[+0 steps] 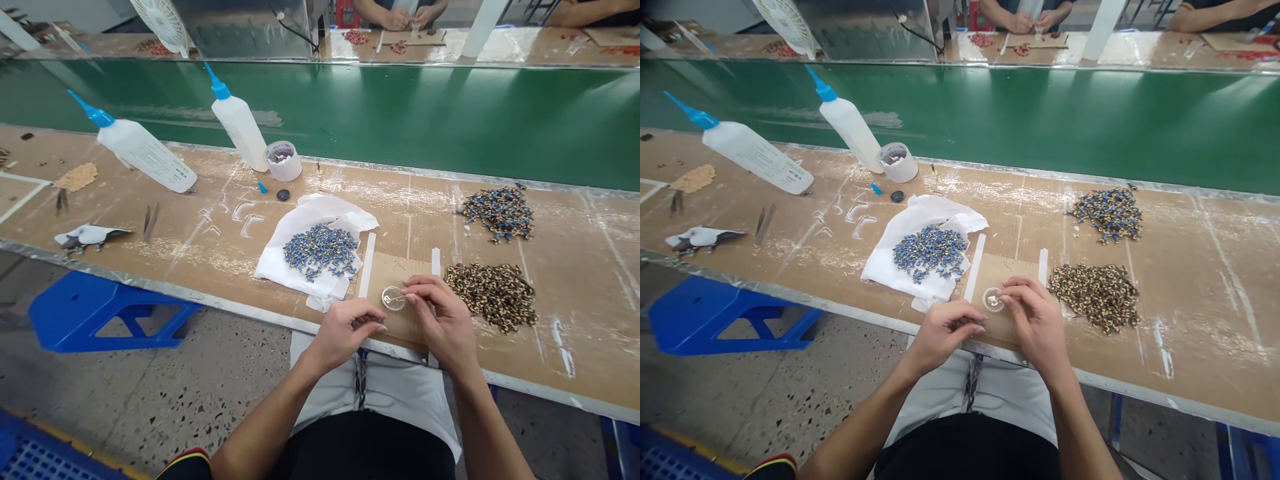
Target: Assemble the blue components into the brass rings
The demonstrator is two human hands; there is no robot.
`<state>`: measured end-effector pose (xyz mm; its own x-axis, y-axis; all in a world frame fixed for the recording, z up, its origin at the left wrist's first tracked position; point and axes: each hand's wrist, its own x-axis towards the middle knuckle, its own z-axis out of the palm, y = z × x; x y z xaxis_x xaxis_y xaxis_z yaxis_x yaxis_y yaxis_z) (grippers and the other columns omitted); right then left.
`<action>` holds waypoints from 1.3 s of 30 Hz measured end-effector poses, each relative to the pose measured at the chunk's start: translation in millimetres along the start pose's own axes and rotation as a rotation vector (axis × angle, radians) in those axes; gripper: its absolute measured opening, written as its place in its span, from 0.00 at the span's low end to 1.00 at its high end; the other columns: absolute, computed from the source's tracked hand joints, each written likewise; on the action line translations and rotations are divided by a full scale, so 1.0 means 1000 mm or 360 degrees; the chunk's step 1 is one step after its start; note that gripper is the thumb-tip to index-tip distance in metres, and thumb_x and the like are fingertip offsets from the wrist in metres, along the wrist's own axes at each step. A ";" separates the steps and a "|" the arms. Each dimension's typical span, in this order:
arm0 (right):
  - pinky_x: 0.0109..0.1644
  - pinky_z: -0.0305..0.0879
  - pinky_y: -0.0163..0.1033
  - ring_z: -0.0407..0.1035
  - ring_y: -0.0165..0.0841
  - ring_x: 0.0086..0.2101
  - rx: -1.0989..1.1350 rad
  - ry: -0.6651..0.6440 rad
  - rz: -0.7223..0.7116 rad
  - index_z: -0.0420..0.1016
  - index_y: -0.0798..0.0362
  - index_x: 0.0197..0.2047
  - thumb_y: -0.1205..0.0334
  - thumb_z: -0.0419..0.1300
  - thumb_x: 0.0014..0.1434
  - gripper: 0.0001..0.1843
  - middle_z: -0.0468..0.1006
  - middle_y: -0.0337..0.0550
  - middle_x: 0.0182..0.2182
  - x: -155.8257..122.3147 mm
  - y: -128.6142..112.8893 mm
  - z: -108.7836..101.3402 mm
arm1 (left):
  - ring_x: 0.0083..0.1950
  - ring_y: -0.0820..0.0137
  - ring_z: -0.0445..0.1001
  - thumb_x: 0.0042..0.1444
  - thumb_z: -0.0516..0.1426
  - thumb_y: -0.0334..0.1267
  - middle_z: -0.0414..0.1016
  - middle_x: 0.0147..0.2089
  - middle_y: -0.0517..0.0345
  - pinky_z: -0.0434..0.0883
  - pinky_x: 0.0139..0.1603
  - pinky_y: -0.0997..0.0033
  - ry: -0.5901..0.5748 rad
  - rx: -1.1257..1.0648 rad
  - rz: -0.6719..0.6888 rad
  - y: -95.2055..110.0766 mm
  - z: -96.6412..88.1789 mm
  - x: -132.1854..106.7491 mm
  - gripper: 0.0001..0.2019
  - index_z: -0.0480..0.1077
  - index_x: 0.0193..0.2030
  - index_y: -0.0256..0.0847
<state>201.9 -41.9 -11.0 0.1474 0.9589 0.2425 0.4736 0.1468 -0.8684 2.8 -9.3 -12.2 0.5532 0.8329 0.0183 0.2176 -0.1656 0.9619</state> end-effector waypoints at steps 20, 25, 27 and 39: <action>0.48 0.67 0.47 0.72 0.39 0.43 -0.0349 -0.0240 -0.0218 0.78 0.48 0.38 0.63 0.56 0.67 0.08 0.76 0.47 0.45 0.006 -0.004 -0.008 | 0.32 0.72 0.72 0.58 0.63 0.35 0.79 0.32 0.56 0.67 0.33 0.76 -0.0043 0.0018 -0.0003 0.000 -0.002 0.000 0.04 0.77 0.34 0.37; 0.48 0.67 0.47 0.72 0.40 0.44 0.0049 0.0042 0.0025 0.77 0.49 0.36 0.60 0.59 0.65 0.07 0.77 0.47 0.41 0.000 -0.006 -0.003 | 0.30 0.72 0.71 0.58 0.63 0.36 0.78 0.31 0.56 0.66 0.31 0.75 0.0010 0.0023 0.0087 -0.002 -0.001 -0.001 0.05 0.78 0.34 0.37; 0.45 0.69 0.45 0.73 0.39 0.42 0.0247 0.0314 0.0080 0.76 0.50 0.37 0.59 0.60 0.65 0.06 0.78 0.46 0.38 -0.007 -0.007 0.001 | 0.29 0.73 0.70 0.58 0.63 0.39 0.77 0.31 0.56 0.66 0.30 0.75 0.0009 0.0045 0.0072 -0.003 0.000 -0.001 0.07 0.78 0.35 0.37; 0.36 0.73 0.39 0.74 0.34 0.33 0.0425 0.0447 0.0242 0.77 0.51 0.39 0.60 0.60 0.65 0.05 0.78 0.45 0.35 -0.042 -0.001 0.017 | 0.30 0.72 0.72 0.61 0.61 0.38 0.78 0.32 0.55 0.67 0.33 0.74 -0.0001 0.0229 0.0113 0.000 0.006 0.002 0.07 0.78 0.36 0.38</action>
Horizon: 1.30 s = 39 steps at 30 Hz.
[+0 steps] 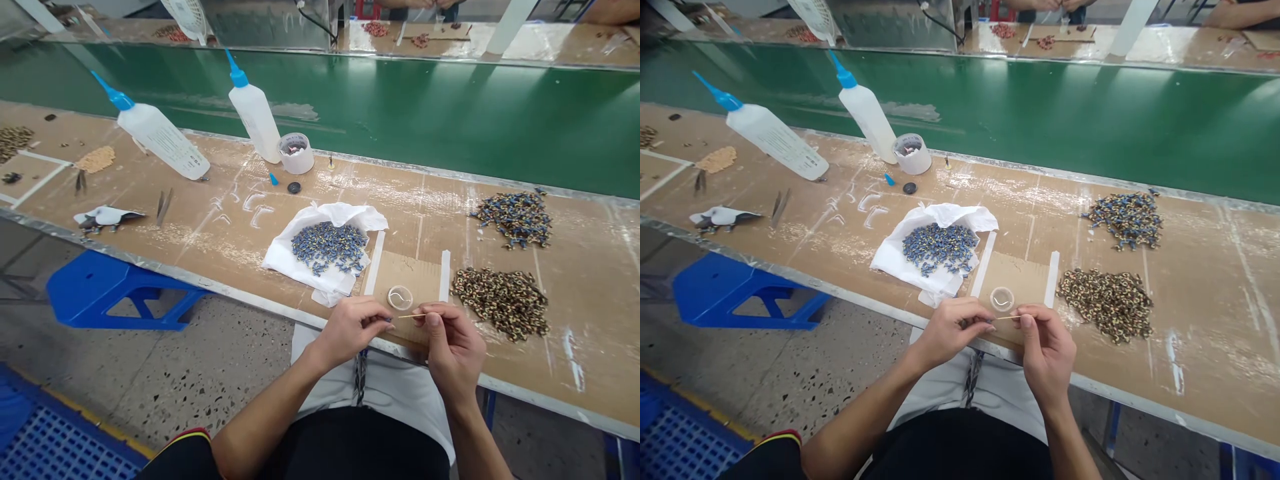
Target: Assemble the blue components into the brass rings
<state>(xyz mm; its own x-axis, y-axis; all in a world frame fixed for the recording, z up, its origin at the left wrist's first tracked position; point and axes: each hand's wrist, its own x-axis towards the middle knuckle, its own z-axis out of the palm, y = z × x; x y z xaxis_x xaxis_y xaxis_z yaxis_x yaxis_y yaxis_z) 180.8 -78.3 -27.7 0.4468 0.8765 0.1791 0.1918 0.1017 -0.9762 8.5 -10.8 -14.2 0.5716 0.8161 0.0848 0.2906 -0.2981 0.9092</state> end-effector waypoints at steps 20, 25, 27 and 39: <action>0.43 0.71 0.43 0.74 0.37 0.38 -0.0064 -0.0216 -0.0023 0.77 0.49 0.41 0.63 0.60 0.65 0.04 0.79 0.44 0.36 -0.002 0.004 -0.003 | 0.30 0.72 0.70 0.62 0.60 0.34 0.75 0.31 0.56 0.65 0.32 0.74 0.0043 0.0093 0.0104 -0.002 0.006 -0.002 0.05 0.76 0.37 0.36; 0.43 0.70 0.42 0.73 0.36 0.38 -0.0067 -0.0248 -0.0103 0.76 0.49 0.40 0.65 0.59 0.65 0.04 0.78 0.43 0.36 -0.002 0.004 -0.002 | 0.30 0.72 0.70 0.62 0.59 0.35 0.75 0.32 0.56 0.64 0.32 0.74 0.0044 0.0123 0.0128 -0.004 0.008 -0.003 0.06 0.76 0.37 0.36; 0.43 0.70 0.41 0.73 0.35 0.38 -0.0090 -0.0236 -0.0129 0.77 0.49 0.41 0.66 0.60 0.65 0.05 0.78 0.43 0.36 -0.002 0.005 -0.002 | 0.30 0.72 0.70 0.63 0.59 0.36 0.75 0.32 0.56 0.65 0.32 0.75 0.0055 0.0130 0.0138 -0.005 0.009 -0.003 0.06 0.76 0.37 0.36; 0.40 0.71 0.41 0.74 0.36 0.36 -0.0094 -0.0208 -0.0169 0.77 0.49 0.40 0.66 0.60 0.64 0.05 0.79 0.42 0.35 -0.004 0.007 -0.002 | 0.31 0.72 0.71 0.64 0.58 0.37 0.75 0.32 0.56 0.65 0.32 0.75 0.0033 0.0160 0.0172 -0.007 0.009 -0.003 0.08 0.75 0.36 0.37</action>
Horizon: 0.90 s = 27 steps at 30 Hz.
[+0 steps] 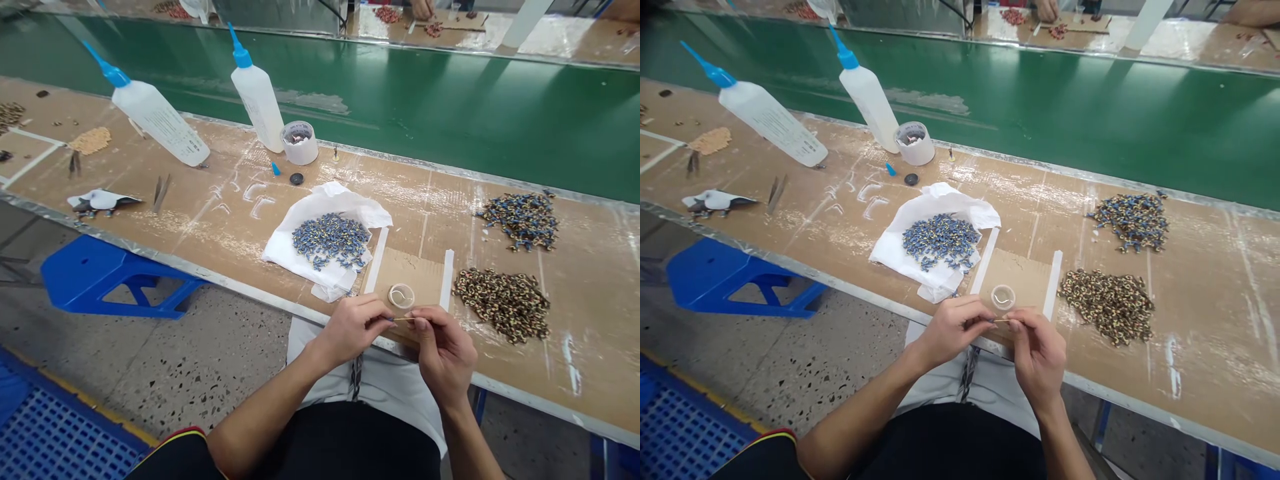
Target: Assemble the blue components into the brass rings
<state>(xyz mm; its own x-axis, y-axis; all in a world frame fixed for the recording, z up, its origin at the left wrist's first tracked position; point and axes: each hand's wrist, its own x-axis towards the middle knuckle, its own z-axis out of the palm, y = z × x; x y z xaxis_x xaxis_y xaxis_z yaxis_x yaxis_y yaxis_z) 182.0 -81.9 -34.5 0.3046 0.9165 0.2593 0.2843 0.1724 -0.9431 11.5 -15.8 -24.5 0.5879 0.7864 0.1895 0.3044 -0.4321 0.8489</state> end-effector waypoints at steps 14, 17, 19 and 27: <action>0.47 0.69 0.47 0.72 0.38 0.41 -0.0428 0.0035 -0.0295 0.80 0.47 0.41 0.67 0.60 0.64 0.07 0.76 0.45 0.39 0.028 -0.011 0.000 | 0.31 0.73 0.69 0.60 0.61 0.32 0.74 0.31 0.59 0.64 0.34 0.75 -0.0057 -0.0211 -0.0115 0.004 -0.015 0.003 0.03 0.75 0.35 0.37; 0.47 0.70 0.46 0.71 0.39 0.45 -0.0546 -0.0076 -0.0335 0.78 0.49 0.47 0.65 0.58 0.65 0.10 0.74 0.48 0.43 0.031 -0.014 0.002 | 0.33 0.73 0.69 0.60 0.61 0.31 0.74 0.32 0.59 0.63 0.34 0.75 -0.0094 -0.0254 -0.0169 0.001 -0.018 0.002 0.02 0.75 0.36 0.37; 0.47 0.70 0.46 0.71 0.40 0.46 -0.0589 -0.0033 -0.0324 0.76 0.50 0.50 0.63 0.58 0.66 0.11 0.74 0.50 0.45 0.032 -0.013 -0.006 | 0.34 0.72 0.70 0.60 0.61 0.31 0.74 0.33 0.58 0.63 0.35 0.75 -0.0104 -0.0298 -0.0190 -0.001 -0.018 0.002 0.01 0.75 0.36 0.37; 0.42 0.67 0.43 0.72 0.39 0.39 -0.1305 -0.0017 -0.0074 0.75 0.51 0.48 0.59 0.53 0.69 0.12 0.77 0.46 0.40 0.038 0.006 -0.061 | 0.36 0.71 0.73 0.58 0.63 0.32 0.76 0.34 0.57 0.67 0.39 0.73 -0.0094 -0.0477 -0.0245 -0.002 -0.017 0.002 0.01 0.75 0.35 0.37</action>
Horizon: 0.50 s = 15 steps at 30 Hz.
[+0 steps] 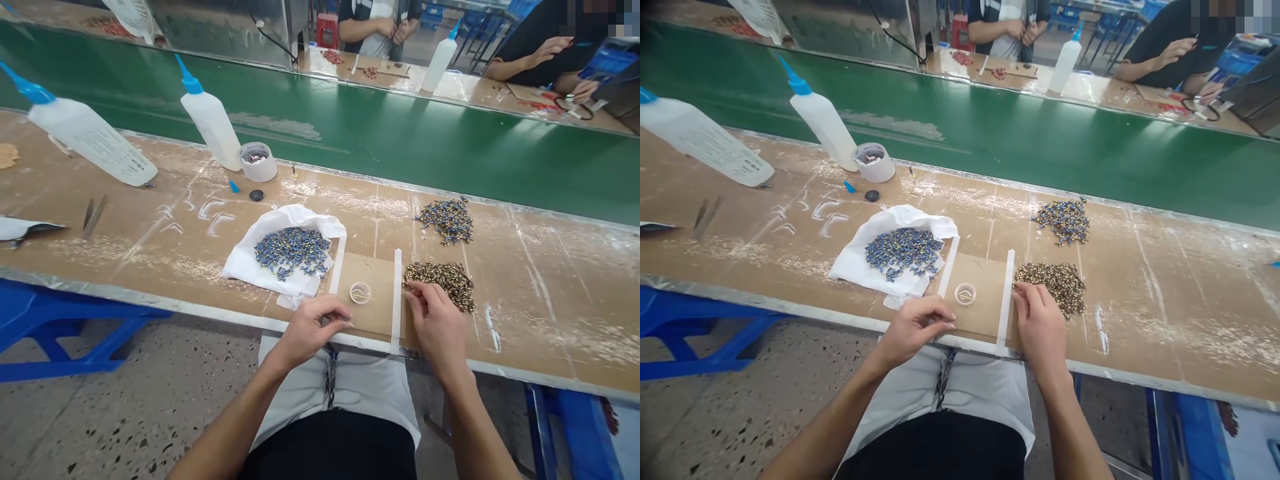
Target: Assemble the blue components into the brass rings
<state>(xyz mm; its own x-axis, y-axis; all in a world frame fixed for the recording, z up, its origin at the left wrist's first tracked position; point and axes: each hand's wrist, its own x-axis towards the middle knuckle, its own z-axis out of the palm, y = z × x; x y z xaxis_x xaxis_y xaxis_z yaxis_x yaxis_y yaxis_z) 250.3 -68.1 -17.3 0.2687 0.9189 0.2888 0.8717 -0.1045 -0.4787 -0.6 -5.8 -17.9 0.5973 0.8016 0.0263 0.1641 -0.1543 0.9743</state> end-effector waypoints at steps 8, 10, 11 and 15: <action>0.40 0.64 0.42 0.71 0.40 0.36 -0.0169 -0.0126 -0.0102 0.76 0.51 0.45 0.55 0.50 0.70 0.15 0.76 0.48 0.39 0.004 -0.001 0.009 | 0.38 0.68 0.78 0.56 0.63 0.35 0.80 0.36 0.53 0.75 0.42 0.71 0.0047 -0.0288 -0.0224 0.014 0.004 -0.015 0.06 0.75 0.39 0.36; 0.38 0.63 0.41 0.71 0.38 0.34 -0.0124 -0.0155 -0.0118 0.76 0.51 0.39 0.54 0.51 0.69 0.15 0.76 0.46 0.36 0.006 0.001 0.006 | 0.38 0.68 0.78 0.56 0.64 0.35 0.80 0.35 0.53 0.75 0.40 0.72 0.0071 -0.0254 -0.0212 0.019 0.003 -0.017 0.05 0.76 0.36 0.35; 0.37 0.62 0.40 0.70 0.37 0.32 -0.0100 -0.0175 -0.0127 0.75 0.51 0.37 0.54 0.51 0.69 0.15 0.76 0.44 0.35 0.007 0.003 0.004 | 0.37 0.69 0.77 0.55 0.64 0.35 0.80 0.35 0.53 0.75 0.39 0.73 0.0087 -0.0242 -0.0199 0.021 0.003 -0.018 0.04 0.77 0.35 0.35; 0.35 0.61 0.40 0.69 0.35 0.29 -0.0013 -0.0241 -0.0148 0.72 0.51 0.32 0.51 0.54 0.67 0.16 0.75 0.42 0.30 0.010 0.009 -0.003 | 0.32 0.72 0.75 0.54 0.64 0.35 0.78 0.32 0.55 0.74 0.33 0.75 0.0117 -0.0429 -0.0248 0.027 0.003 -0.018 0.05 0.77 0.33 0.34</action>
<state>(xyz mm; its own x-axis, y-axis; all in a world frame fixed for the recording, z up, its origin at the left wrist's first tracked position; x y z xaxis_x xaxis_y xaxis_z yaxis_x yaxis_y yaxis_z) 261.6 -60.9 -16.2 0.1227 0.9715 0.2030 0.8934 -0.0190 -0.4489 -4.4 -25.7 7.4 0.5215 0.8445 -0.1216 0.0296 0.1246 0.9918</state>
